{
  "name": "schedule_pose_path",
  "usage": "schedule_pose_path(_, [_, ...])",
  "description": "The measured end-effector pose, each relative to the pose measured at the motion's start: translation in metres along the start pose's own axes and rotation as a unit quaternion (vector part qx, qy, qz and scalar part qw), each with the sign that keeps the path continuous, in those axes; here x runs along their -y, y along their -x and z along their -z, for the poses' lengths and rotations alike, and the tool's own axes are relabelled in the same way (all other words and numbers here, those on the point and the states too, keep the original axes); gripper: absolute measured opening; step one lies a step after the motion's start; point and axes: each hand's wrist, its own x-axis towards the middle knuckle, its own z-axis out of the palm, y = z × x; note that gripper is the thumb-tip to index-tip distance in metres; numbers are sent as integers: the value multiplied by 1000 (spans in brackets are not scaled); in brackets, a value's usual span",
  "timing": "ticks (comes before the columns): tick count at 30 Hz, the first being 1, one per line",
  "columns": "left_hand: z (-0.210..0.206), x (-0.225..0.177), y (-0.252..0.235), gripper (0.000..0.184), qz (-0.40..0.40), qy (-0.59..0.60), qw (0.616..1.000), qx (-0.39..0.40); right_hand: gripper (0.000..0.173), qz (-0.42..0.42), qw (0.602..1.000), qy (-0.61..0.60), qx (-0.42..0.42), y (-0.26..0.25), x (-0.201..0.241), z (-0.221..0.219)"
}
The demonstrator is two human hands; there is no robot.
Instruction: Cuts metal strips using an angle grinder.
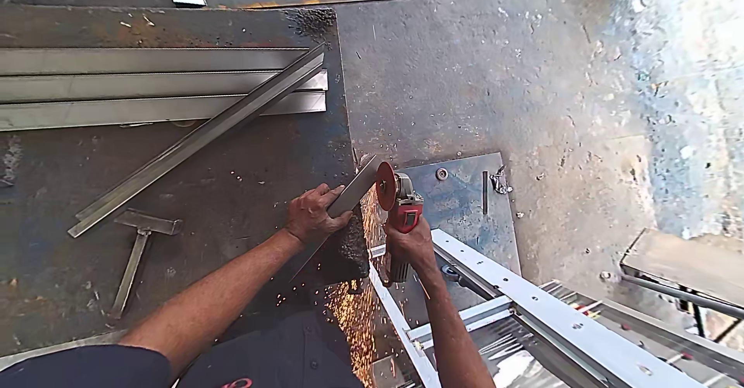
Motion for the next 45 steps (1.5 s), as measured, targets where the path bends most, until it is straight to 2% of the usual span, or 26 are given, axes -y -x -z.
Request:
schedule_pose_path(5, [2,-1,-1,67,4,-4,1000,14,71,5,1000,5,1,-3,1,2])
schedule_pose_path(10, [-3,1,-1,67,-6,-4,1000,-13,69,11,1000,3,1,-5,-3,1])
schedule_pose_path(26, [-3,0,-1,67,-9,-13,1000,-16,71,-11,999,35,12,-10,3,4])
schedule_pose_path(36, [1,-2,-1,69,-5,-12,1000,0,73,-9,999,32,13,-16,7,5])
schedule_pose_path(45, [-3,0,-2,67,-9,-10,1000,-18,69,3,1000,10,7,-21,9,4])
